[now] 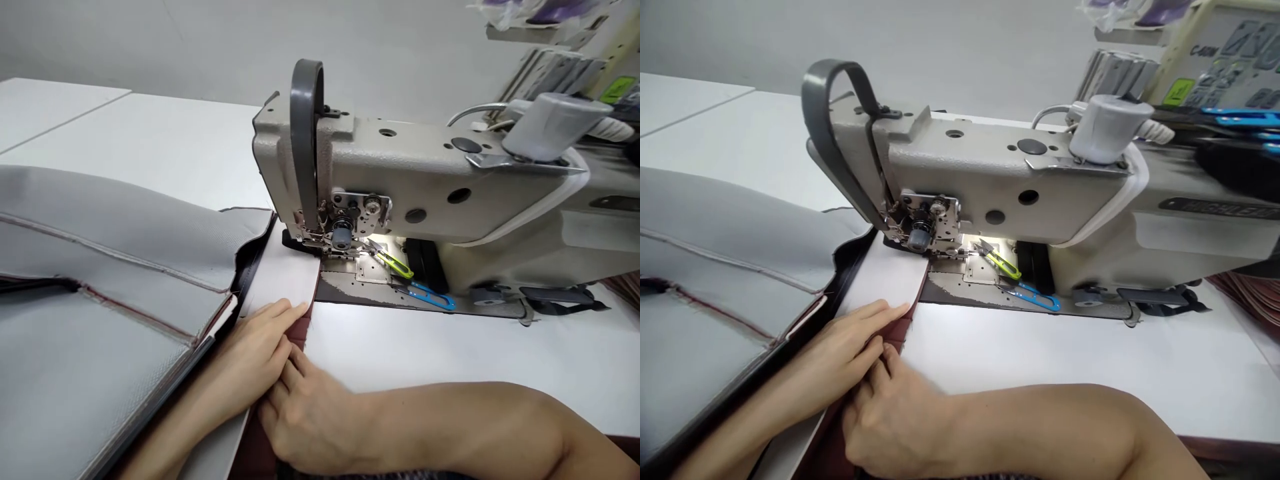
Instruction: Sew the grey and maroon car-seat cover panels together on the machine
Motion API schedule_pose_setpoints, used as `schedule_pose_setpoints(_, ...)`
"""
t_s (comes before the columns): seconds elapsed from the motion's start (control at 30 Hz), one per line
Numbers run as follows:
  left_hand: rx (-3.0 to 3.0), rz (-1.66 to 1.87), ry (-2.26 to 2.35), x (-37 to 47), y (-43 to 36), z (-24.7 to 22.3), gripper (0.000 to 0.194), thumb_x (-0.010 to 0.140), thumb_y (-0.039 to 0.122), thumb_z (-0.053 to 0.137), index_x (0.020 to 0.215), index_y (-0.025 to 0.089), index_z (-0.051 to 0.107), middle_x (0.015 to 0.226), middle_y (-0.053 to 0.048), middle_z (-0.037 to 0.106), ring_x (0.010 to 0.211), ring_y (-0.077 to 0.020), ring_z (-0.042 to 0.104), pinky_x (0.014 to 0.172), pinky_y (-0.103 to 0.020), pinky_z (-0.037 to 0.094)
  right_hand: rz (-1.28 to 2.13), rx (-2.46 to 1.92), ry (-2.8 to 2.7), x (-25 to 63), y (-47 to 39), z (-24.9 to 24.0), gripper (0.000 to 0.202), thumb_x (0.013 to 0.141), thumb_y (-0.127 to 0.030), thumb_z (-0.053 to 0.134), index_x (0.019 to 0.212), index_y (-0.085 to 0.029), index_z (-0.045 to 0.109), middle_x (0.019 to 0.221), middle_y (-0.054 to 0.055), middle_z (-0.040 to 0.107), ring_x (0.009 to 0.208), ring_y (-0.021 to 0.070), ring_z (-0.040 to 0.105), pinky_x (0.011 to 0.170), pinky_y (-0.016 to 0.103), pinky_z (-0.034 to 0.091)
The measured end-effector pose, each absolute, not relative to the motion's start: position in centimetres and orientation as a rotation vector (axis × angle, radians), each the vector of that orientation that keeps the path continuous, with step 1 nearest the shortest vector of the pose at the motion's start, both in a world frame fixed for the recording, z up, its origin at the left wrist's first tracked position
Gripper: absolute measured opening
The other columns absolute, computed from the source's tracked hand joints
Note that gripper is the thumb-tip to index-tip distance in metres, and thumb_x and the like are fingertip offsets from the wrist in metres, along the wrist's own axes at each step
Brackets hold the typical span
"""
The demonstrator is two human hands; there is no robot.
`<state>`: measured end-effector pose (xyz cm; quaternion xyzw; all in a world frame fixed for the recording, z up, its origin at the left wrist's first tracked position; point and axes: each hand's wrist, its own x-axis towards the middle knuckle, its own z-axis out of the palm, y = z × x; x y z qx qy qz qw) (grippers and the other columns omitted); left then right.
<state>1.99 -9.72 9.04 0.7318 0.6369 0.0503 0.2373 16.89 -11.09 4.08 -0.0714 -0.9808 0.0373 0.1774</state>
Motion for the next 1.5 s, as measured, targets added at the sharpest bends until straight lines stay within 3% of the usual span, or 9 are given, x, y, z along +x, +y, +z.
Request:
schedule_pose_setpoints(0.3,2.115,0.017,1.816,2.7,-7.1,9.3,0.044,0.088,0.011,0.034,0.121,0.019,0.062,0.090,-0.005,0.061,0.085,-0.0189,0.059,0.076,-0.030,0.047,0.083,-0.187,-2.758,17.0,-7.7,3.5,0.025,0.091,-0.019,0.049,0.097,-0.008,0.070,0.102,0.019,0.071,0.099,0.0353,0.064,0.105,0.058,0.035)
schedule_pose_setpoints(0.57,2.113,-0.113,1.857,3.4,-5.4,9.9,0.034,0.090,0.014,0.038,0.105,0.020,0.067,0.091,-0.005,0.064,0.089,-0.0196,0.063,0.080,-0.031,0.047,0.080,-0.223,-2.626,17.7,-5.9,2.9,0.022,0.092,-0.014,0.050,0.098,-0.009,0.070,0.100,0.014,0.072,0.101,0.0320,0.063,0.110,0.051,0.034)
schedule_pose_setpoints(0.7,2.155,-0.111,1.833,3.2,-4.5,9.7,0.033,0.090,0.016,0.038,0.101,0.020,0.068,0.089,-0.004,0.066,0.087,-0.0204,0.065,0.077,-0.031,0.047,0.081,-0.274,-2.632,17.7,-5.4,3.0,0.020,0.090,-0.013,0.050,0.093,-0.009,0.069,0.097,0.014,0.072,0.093,0.0292,0.063,0.106,0.048,0.040)
schedule_pose_setpoints(0.87,2.204,-0.164,1.847,2.9,-3.1,9.9,0.031,0.085,0.016,0.040,0.092,0.021,0.069,0.087,-0.004,0.068,0.080,-0.0217,0.065,0.069,-0.032,0.045,0.111,-0.325,-2.647,17.4,-4.6,2.8,0.020,0.092,-0.014,0.051,0.098,-0.008,0.069,0.101,0.014,0.071,0.099,0.0292,0.061,0.106,0.047,0.041)
schedule_pose_setpoints(1.07,2.182,-0.038,1.821,3.0,-2.9,9.9,0.037,0.084,0.015,0.040,0.107,0.020,0.068,0.099,-0.006,0.069,0.090,-0.0214,0.064,0.081,-0.031,0.049,0.058,-0.352,-2.634,17.4,-4.2,2.4,0.018,0.092,-0.014,0.053,0.098,-0.007,0.069,0.104,0.015,0.070,0.103,0.0288,0.060,0.109,0.045,0.040)
schedule_pose_setpoints(1.27,2.140,0.041,1.883,2.8,-5.1,10.6,0.040,0.083,0.009,0.035,0.113,0.016,0.062,0.097,-0.008,0.060,0.091,-0.0223,0.061,0.086,-0.035,0.047,-0.011,-0.336,-2.610,18.3,-2.2,3.4,0.025,0.100,-0.012,0.044,0.097,-0.011,0.069,0.103,0.009,0.070,0.104,0.0224,0.059,0.095,0.034,0.050)
schedule_pose_setpoints(1.4,2.110,0.009,1.864,1.9,-4.9,11.7,0.026,0.081,0.012,0.039,0.094,0.017,0.062,0.091,-0.006,0.058,0.083,-0.0218,0.061,0.078,-0.034,0.046,-0.141,-0.379,-2.706,18.3,1.7,4.6,0.028,0.101,-0.011,0.039,0.095,-0.013,0.067,0.097,0.009,0.067,0.095,0.0230,0.057,0.076,0.033,0.054)
schedule_pose_setpoints(1.5,2.141,-0.013,1.826,1.4,-4.5,11.4,0.019,0.078,0.012,0.041,0.085,0.016,0.058,0.087,-0.006,0.057,0.079,-0.0214,0.060,0.074,-0.034,0.045,-0.186,-0.169,-2.801,17.9,3.4,4.9,0.033,0.102,-0.010,0.035,0.093,-0.014,0.066,0.094,0.010,0.066,0.092,0.0224,0.057,0.075,0.035,0.053)
